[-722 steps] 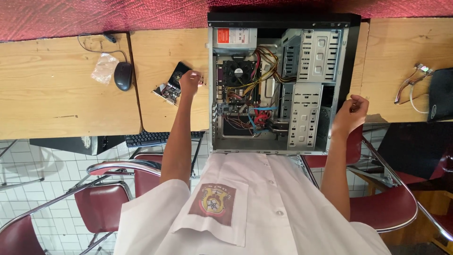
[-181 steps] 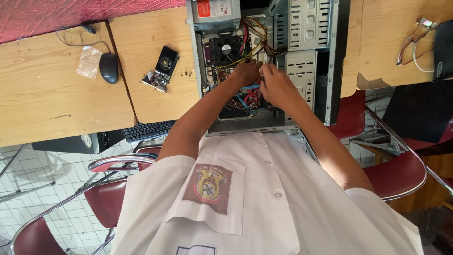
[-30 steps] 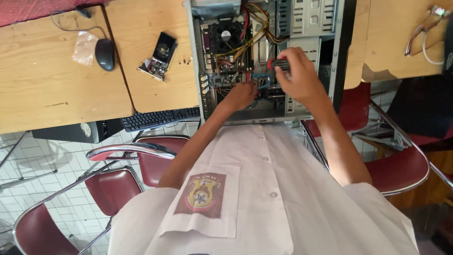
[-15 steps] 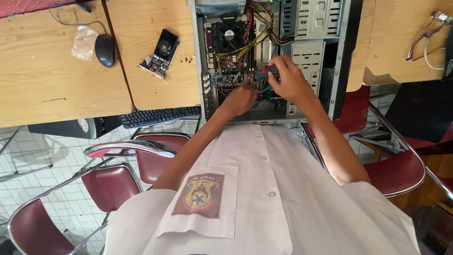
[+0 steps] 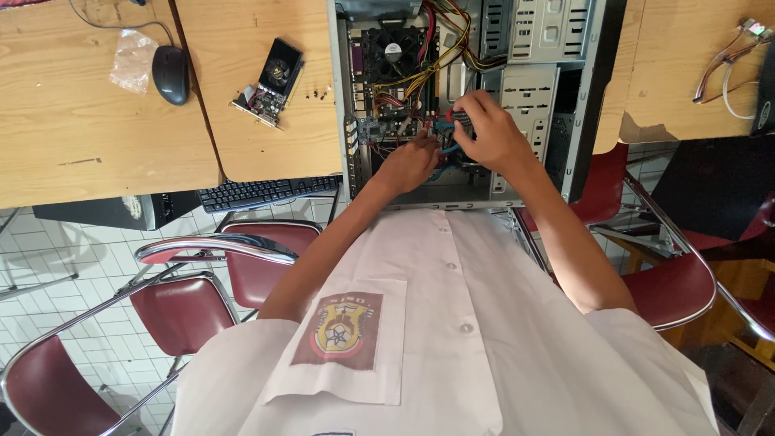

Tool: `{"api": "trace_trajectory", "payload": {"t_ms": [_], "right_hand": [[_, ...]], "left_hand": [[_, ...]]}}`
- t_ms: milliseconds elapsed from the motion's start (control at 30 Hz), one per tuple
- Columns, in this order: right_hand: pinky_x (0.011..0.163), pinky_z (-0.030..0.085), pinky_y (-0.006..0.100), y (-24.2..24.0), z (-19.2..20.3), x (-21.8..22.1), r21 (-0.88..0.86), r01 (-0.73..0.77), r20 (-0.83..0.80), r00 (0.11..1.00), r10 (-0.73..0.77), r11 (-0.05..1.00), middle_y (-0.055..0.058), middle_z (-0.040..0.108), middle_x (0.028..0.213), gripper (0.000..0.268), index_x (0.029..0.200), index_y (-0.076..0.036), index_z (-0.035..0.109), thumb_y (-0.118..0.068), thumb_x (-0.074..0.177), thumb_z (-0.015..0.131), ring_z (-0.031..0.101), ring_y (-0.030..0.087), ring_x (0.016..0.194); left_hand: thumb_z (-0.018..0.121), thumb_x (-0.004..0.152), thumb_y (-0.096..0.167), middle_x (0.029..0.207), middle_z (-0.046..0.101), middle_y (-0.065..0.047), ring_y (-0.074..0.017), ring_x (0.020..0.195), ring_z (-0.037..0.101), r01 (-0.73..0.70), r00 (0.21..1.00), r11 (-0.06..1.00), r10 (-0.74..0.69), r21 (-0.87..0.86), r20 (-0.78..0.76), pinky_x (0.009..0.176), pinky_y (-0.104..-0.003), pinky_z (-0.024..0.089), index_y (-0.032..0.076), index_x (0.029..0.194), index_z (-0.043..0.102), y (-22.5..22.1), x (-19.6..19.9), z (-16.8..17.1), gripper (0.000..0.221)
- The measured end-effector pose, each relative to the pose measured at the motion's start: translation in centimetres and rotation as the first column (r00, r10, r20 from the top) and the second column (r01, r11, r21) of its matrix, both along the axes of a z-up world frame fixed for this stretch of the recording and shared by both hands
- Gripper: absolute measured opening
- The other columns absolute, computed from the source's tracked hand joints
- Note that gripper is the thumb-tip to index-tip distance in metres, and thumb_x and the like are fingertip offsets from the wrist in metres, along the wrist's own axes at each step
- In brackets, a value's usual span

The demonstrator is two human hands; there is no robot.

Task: A person uses a screwdriver to install or secure components and manage cables inside a computer tower.

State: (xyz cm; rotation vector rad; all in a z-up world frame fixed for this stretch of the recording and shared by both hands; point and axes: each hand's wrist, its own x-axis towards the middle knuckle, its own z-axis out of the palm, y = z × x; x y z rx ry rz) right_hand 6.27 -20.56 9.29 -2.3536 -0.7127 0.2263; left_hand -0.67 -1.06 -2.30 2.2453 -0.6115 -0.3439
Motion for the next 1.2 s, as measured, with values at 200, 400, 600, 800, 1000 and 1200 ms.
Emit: {"api": "trace_trajectory", "payload": {"t_ms": [200,400,600,800,1000,1200], "right_hand": [[0.066,0.063,0.048,0.1,1.4,0.0,0.000,-0.022,0.004,1.000,0.022,1.000,0.016,0.060,0.109,0.017,0.119,-0.006,0.060,-0.007,0.104,0.066,0.071,0.041,0.089],[0.059,0.057,0.047,-1.1,8.3,0.1,0.060,0.053,0.133,0.989,-0.061,0.997,0.016,0.063,0.104,0.019,0.114,-0.002,0.064,-0.001,0.097,0.073,0.069,0.040,0.080],[0.098,0.054,0.046,0.4,17.0,-0.5,0.187,0.085,0.078,0.992,-0.101,0.979,0.025,0.064,0.115,0.016,0.118,0.008,0.060,0.007,0.104,0.067,0.065,0.038,0.109],[0.099,0.053,0.044,0.8,17.4,-0.9,0.203,0.167,-0.005,0.985,-0.170,0.965,0.022,0.068,0.119,0.019,0.118,0.006,0.060,0.004,0.101,0.068,0.067,0.035,0.113],[0.090,0.058,0.040,-0.4,17.6,-1.3,0.341,0.282,-0.149,0.958,-0.245,0.897,0.030,0.064,0.125,0.024,0.125,0.007,0.052,0.004,0.107,0.068,0.067,0.037,0.115],[0.079,0.061,0.038,-0.6,17.8,-0.8,0.366,0.377,-0.172,0.926,-0.337,0.851,0.032,0.059,0.123,0.030,0.124,0.009,0.047,-0.013,0.116,0.065,0.067,0.034,0.089]], "left_hand": [[0.043,0.114,0.025,0.121,0.070,-0.028,-0.0446,0.107,0.072,-0.071,0.977,0.994,0.053,-0.079,-0.207,0.076,-0.050,0.068,-0.005,0.127,0.068,0.8,1.1,4.1,0.041],[0.063,0.108,0.019,0.138,0.057,-0.023,-0.0459,0.124,0.063,-0.380,0.915,0.876,0.311,-0.298,-0.256,0.100,-0.059,0.058,0.006,0.154,0.047,2.0,2.6,4.9,0.050],[0.054,0.116,0.019,0.149,0.048,-0.014,-0.0256,0.108,0.065,-0.240,0.970,0.862,0.199,-0.447,-0.138,0.093,-0.041,0.056,0.014,0.161,0.033,1.3,5.0,7.8,0.050],[0.034,0.110,0.003,0.087,0.067,-0.009,-0.0172,0.070,0.062,-0.278,0.935,0.819,0.112,-0.501,-0.337,0.070,-0.032,0.051,0.004,0.136,0.059,4.0,4.5,9.4,0.036],[0.036,0.093,0.002,0.147,0.060,-0.025,-0.0308,0.096,0.074,-0.543,0.790,0.778,0.347,-0.315,-0.505,0.065,-0.031,0.065,0.000,0.085,0.063,13.9,4.9,12.0,0.029],[0.047,0.105,0.012,0.118,0.069,-0.023,-0.0349,0.089,0.075,-0.742,0.653,0.664,0.748,0.095,-0.118,0.074,-0.047,0.059,0.004,0.116,0.077,21.0,8.1,-4.4,0.033]]}}
